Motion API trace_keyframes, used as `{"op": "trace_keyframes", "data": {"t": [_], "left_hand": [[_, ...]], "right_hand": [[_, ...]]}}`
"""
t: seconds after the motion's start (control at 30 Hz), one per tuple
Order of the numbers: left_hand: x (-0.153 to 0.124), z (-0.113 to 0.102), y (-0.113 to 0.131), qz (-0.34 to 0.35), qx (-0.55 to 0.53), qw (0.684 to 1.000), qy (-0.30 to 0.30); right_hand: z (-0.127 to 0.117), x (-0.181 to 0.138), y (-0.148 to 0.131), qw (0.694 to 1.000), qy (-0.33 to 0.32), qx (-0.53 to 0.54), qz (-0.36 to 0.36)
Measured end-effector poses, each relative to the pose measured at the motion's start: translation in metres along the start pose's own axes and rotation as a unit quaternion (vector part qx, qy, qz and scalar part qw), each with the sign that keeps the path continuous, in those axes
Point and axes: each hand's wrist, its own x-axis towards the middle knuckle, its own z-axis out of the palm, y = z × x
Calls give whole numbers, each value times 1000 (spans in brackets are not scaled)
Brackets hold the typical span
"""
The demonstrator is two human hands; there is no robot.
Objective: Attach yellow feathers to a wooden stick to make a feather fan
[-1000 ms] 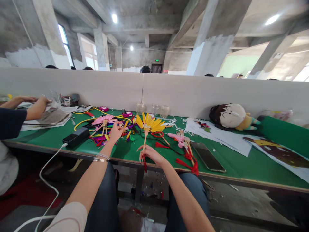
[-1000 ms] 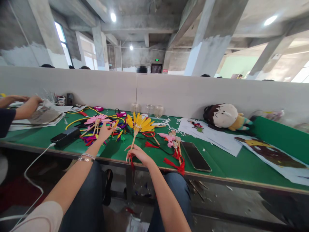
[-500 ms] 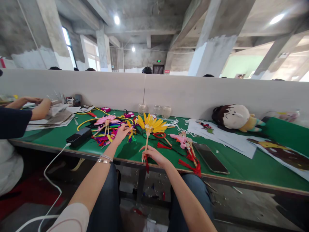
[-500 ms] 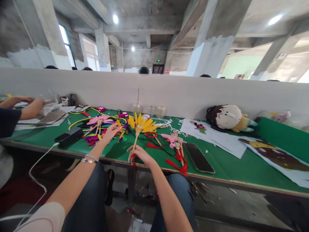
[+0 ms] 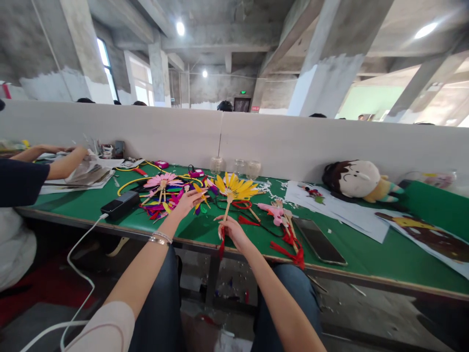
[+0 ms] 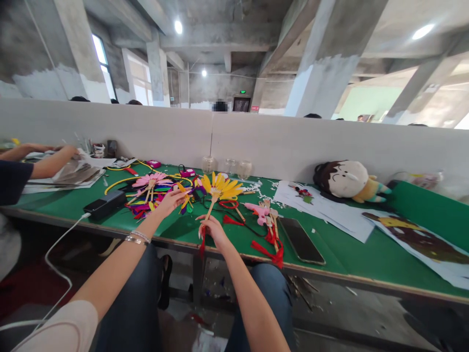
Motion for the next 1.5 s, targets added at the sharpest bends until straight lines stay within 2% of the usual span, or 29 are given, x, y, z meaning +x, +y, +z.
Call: {"op": "trace_keyframes", "data": {"t": [0.1,0.23,0.5,0.73,0.87,1.03,1.4,1.5], "left_hand": [[-2,3,5,4,-71,997,14],[-4,6,9,23,-152,986,64],[-8,21,5,40,-198,976,84],[-7,23,1,89,-189,971,112],[-4,19,-3,66,-208,962,165],[0,15,-8,39,-218,955,197],[-3,21,-10,62,-202,961,179],[-4,21,-8,70,-200,958,194]], "right_hand": [[0,1,1,1000,-3,12,-6],[4,-3,-2,999,-34,-4,-3],[16,-12,-8,993,-117,-13,21],[15,-12,-6,992,-124,-13,14],[14,-11,-5,991,-130,-16,14],[14,-11,-2,991,-133,-14,4],[14,-11,-3,989,-142,-23,12],[14,-11,-4,989,-146,-23,12]]}}
